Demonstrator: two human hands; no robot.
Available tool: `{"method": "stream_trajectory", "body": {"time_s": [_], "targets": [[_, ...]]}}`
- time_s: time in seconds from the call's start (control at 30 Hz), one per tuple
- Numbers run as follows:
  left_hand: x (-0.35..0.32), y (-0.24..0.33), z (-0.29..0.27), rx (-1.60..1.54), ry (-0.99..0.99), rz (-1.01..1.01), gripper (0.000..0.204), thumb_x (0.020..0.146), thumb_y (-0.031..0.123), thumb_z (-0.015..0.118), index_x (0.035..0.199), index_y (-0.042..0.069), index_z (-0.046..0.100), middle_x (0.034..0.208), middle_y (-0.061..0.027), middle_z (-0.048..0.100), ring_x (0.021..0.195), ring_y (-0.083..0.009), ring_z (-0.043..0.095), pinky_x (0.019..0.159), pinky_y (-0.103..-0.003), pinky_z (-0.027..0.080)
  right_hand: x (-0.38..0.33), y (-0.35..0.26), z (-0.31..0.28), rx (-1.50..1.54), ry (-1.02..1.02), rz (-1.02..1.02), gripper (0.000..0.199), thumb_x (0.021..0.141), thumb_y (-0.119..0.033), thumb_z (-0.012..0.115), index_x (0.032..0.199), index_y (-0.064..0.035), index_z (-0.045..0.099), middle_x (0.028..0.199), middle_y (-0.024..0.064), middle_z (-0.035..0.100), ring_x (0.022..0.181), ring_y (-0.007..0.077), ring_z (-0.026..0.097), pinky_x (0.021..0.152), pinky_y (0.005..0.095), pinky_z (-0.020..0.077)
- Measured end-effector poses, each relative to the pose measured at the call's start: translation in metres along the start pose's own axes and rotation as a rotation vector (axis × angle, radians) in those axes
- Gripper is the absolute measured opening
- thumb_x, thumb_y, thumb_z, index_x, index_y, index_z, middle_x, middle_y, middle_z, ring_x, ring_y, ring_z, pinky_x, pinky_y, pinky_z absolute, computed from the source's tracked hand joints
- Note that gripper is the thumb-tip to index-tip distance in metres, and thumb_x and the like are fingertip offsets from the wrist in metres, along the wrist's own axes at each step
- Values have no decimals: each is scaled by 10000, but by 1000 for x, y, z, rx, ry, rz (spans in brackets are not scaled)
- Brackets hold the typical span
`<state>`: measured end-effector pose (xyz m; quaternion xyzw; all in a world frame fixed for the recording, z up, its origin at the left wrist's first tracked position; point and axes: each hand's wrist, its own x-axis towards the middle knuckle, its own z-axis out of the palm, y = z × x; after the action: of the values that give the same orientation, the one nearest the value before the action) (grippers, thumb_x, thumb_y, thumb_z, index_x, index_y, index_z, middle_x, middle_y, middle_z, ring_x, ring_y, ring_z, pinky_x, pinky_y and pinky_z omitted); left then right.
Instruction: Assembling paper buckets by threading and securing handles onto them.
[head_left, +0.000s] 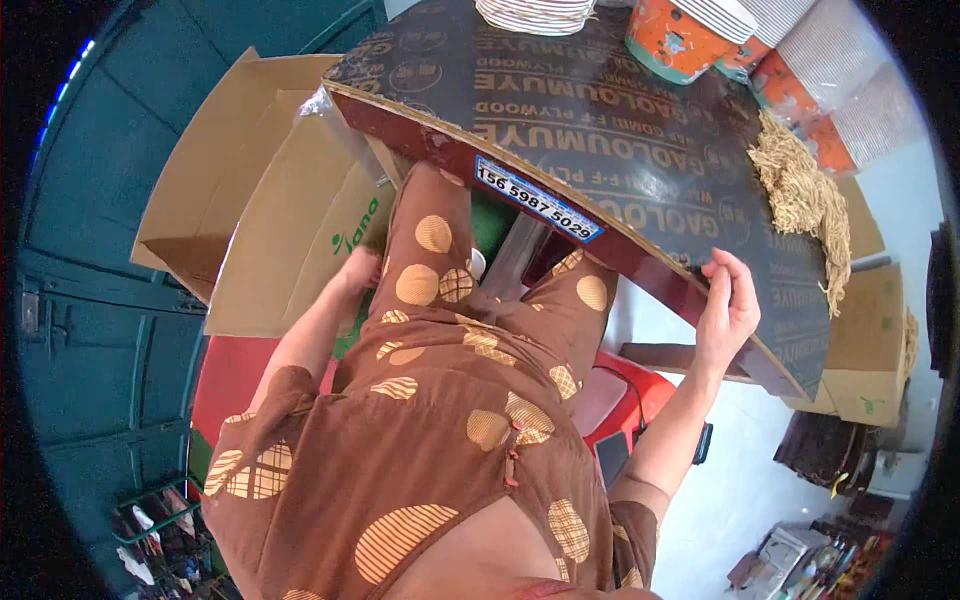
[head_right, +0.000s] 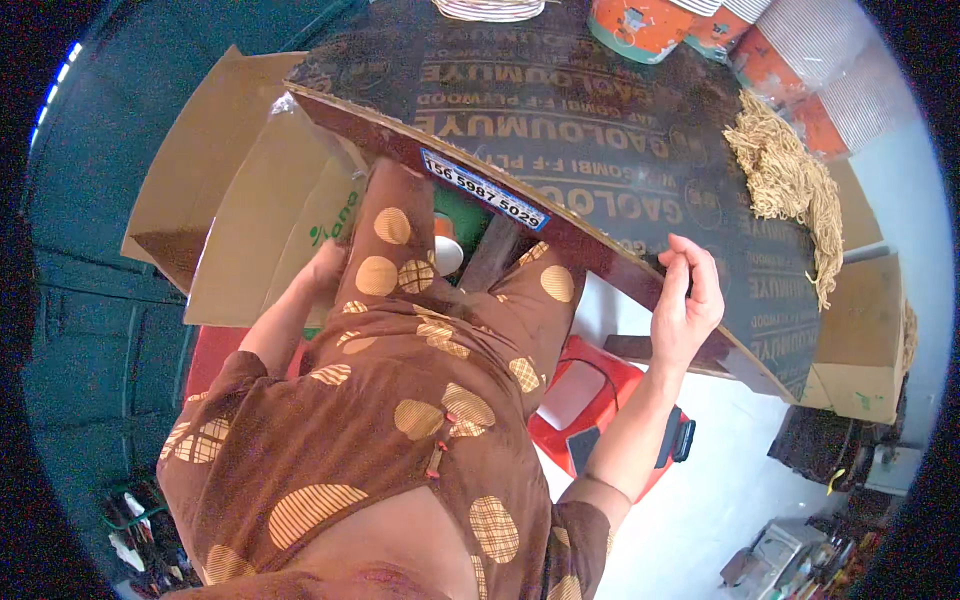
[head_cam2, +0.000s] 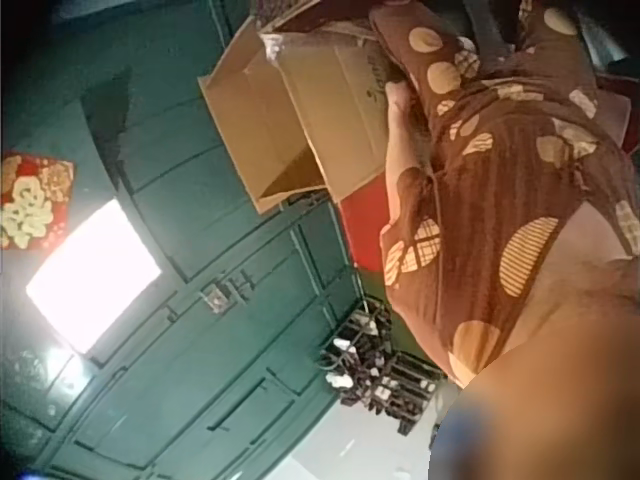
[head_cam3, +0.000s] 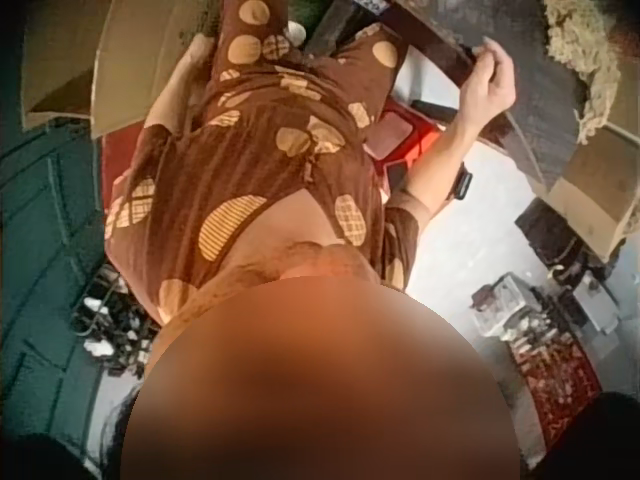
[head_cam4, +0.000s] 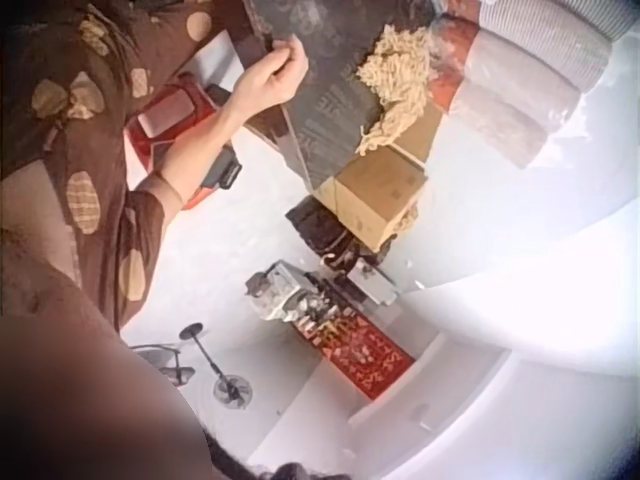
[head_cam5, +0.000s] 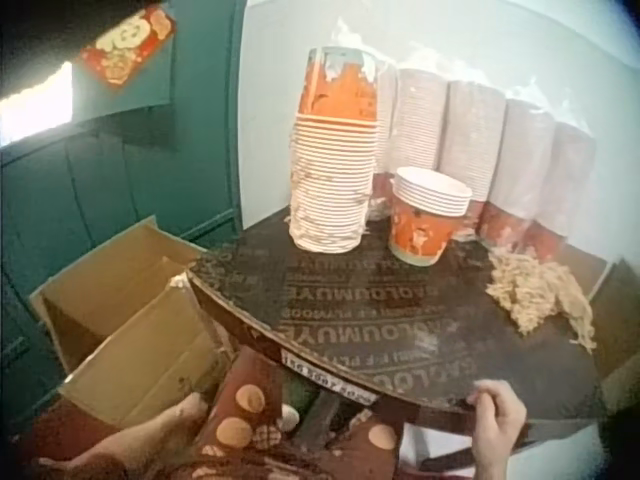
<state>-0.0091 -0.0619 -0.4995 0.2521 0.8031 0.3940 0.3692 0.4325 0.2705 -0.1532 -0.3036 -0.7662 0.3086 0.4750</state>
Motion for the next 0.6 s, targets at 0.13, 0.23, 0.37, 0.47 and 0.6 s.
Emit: {"method": "stream_trajectory", "body": {"time_s": [0.13,0.23,0.37,0.47,0.6], "targets": [[-4,92,-28,719,377,153,234,846,102,484,794,-37,665,705,-226,644,657,-290,678,567,-405,550,-3,1,-1,24,22,43,168,932,18,521,1040,8,651,853,34,626,784,93,558,708,222,445],[-52,195,-19,941,515,277,195,846,122,507,757,-11,619,697,-234,633,662,-346,665,597,-429,550,-5,2,-8,-9,38,39,161,932,16,524,1029,9,652,852,34,628,786,95,561,713,224,448],[-105,273,13,807,581,654,211,857,176,560,730,8,559,646,-193,602,593,-365,623,559,-453,519,-2,1,-4,-9,34,56,153,930,13,530,1018,11,655,844,34,627,785,92,560,712,224,447],[-119,310,65,656,96,586,246,863,198,547,734,-3,608,708,-239,606,689,-410,625,642,-490,509,-2,2,-4,-23,31,46,153,926,16,533,1016,11,656,839,34,624,783,93,561,711,224,446],[-57,276,139,704,-416,704,510,927,413,487,697,-23,615,848,-285,643,759,-425,646,709,-499,507,-3,2,-7,-6,36,17,156,920,25,536,1014,6,660,841,34,623,781,94,567,706,225,447]]}}
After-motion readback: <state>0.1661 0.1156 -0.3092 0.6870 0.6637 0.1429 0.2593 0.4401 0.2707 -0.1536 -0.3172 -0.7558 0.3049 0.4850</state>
